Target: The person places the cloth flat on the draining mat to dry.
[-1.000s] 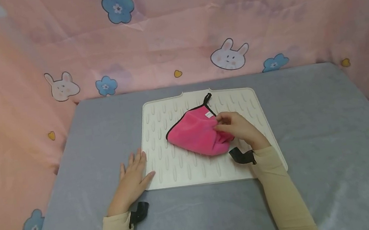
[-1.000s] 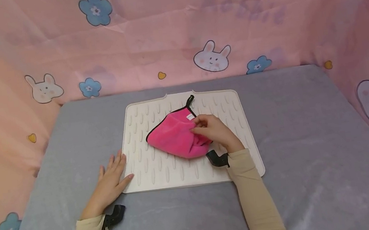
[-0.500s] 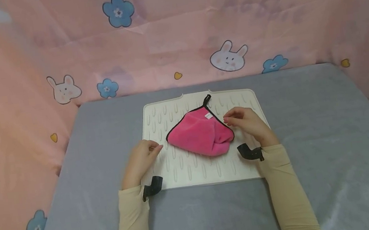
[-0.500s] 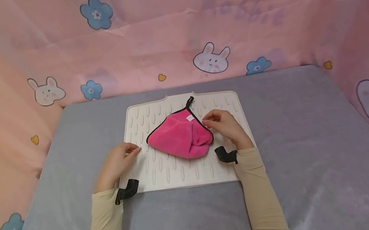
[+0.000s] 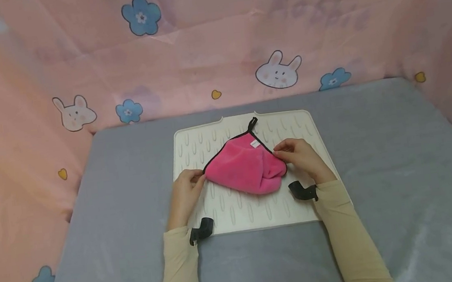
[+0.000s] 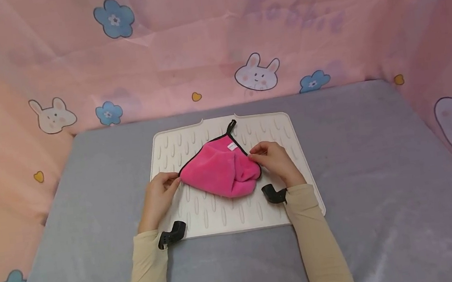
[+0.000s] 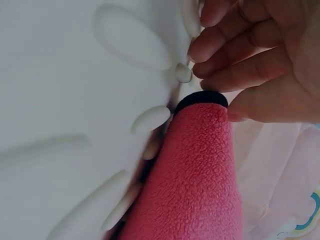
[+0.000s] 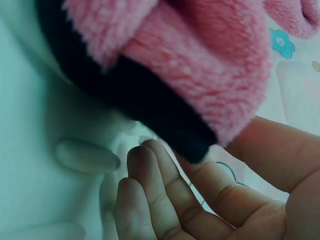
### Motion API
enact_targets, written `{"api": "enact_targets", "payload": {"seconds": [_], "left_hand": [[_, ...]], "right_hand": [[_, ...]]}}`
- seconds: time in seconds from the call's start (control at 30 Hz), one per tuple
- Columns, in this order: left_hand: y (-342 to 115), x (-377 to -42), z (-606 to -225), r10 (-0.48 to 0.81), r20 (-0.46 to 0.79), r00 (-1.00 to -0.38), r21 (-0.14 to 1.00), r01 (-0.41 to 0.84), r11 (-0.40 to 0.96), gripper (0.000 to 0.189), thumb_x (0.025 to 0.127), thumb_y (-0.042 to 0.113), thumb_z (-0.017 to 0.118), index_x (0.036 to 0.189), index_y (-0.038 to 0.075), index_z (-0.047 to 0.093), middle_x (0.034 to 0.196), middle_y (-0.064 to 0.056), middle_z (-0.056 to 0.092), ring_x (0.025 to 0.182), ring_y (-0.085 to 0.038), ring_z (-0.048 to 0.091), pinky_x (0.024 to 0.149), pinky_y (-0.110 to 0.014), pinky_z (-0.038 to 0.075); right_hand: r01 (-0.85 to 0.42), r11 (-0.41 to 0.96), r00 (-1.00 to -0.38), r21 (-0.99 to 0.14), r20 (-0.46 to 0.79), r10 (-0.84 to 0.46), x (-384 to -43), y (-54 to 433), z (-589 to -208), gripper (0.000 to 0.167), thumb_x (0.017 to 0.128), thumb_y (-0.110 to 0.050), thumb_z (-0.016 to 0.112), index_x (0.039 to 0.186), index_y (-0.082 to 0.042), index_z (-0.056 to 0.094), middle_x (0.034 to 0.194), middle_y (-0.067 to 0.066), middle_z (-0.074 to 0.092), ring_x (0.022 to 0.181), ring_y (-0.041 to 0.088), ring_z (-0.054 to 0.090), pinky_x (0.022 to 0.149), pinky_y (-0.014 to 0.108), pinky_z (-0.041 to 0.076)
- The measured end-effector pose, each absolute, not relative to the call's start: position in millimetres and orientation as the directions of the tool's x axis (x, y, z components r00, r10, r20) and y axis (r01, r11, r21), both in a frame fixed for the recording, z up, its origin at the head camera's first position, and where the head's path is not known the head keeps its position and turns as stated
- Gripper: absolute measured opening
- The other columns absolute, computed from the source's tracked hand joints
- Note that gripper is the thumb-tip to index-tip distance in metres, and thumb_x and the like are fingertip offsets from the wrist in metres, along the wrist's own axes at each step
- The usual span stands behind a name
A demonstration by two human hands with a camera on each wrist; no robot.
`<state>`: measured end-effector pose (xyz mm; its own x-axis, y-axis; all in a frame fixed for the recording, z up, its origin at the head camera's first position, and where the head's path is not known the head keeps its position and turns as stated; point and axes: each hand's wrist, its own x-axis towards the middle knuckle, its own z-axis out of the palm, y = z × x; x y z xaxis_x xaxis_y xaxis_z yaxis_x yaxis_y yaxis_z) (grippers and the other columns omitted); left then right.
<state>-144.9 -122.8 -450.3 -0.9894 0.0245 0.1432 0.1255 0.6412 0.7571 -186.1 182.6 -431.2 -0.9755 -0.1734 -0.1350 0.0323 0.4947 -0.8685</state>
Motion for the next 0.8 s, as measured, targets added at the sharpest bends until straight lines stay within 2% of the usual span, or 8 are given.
{"api": "enact_targets", "payload": {"seconds": [0.23, 0.47, 0.63, 0.8], "left_hand": [[-119.9, -145.0, -450.8, 0.030, 0.177, -0.984, 0.769, 0.157, 0.619, 0.016, 0.085, 0.008, 0.068, 0.096, -0.004, 0.067, 0.089, -0.013, 0.064, 0.081, -0.026, 0.063, 0.070, -0.036, 0.049], [-118.9, -145.4, -449.9, 0.027, 0.175, -0.984, 0.771, 0.154, 0.618, 0.012, 0.085, 0.007, 0.069, 0.091, -0.003, 0.066, 0.088, -0.012, 0.064, 0.079, -0.025, 0.063, 0.069, -0.034, 0.048], [-119.2, -145.2, -449.3, 0.019, 0.144, -0.989, 0.821, 0.130, 0.555, 0.011, 0.085, 0.007, 0.069, 0.088, -0.003, 0.065, 0.088, -0.013, 0.066, 0.080, -0.027, 0.065, 0.074, -0.038, 0.052], [-119.6, -146.0, -448.5, 0.015, 0.105, -0.994, 0.876, 0.099, 0.473, 0.010, 0.087, 0.008, 0.067, 0.088, -0.002, 0.063, 0.091, -0.015, 0.067, 0.091, -0.029, 0.065, 0.083, -0.040, 0.050]], "right_hand": [[0.075, 0.521, -0.970, -0.850, -0.183, -0.160, -187.9, 179.5, -435.1, 0.033, 0.090, -0.014, 0.062, 0.114, 0.010, 0.060, 0.100, 0.021, 0.066, 0.076, 0.010, 0.056, 0.066, 0.024, 0.046], [0.098, 0.530, -0.965, -0.843, -0.211, -0.157, -189.0, 177.2, -435.2, 0.032, 0.088, -0.012, 0.062, 0.111, 0.011, 0.061, 0.096, 0.020, 0.068, 0.072, 0.006, 0.056, 0.065, 0.022, 0.045], [0.093, 0.505, -0.967, -0.858, -0.199, -0.159, -188.9, 177.5, -434.4, 0.027, 0.087, -0.006, 0.063, 0.106, 0.012, 0.059, 0.084, 0.013, 0.067, 0.068, 0.004, 0.054, 0.063, 0.020, 0.044], [0.089, 0.464, -0.976, -0.881, -0.171, -0.138, -189.0, 179.1, -433.7, 0.022, 0.086, -0.003, 0.063, 0.101, 0.013, 0.059, 0.074, 0.002, 0.063, 0.064, 0.004, 0.053, 0.059, 0.019, 0.043]]}}
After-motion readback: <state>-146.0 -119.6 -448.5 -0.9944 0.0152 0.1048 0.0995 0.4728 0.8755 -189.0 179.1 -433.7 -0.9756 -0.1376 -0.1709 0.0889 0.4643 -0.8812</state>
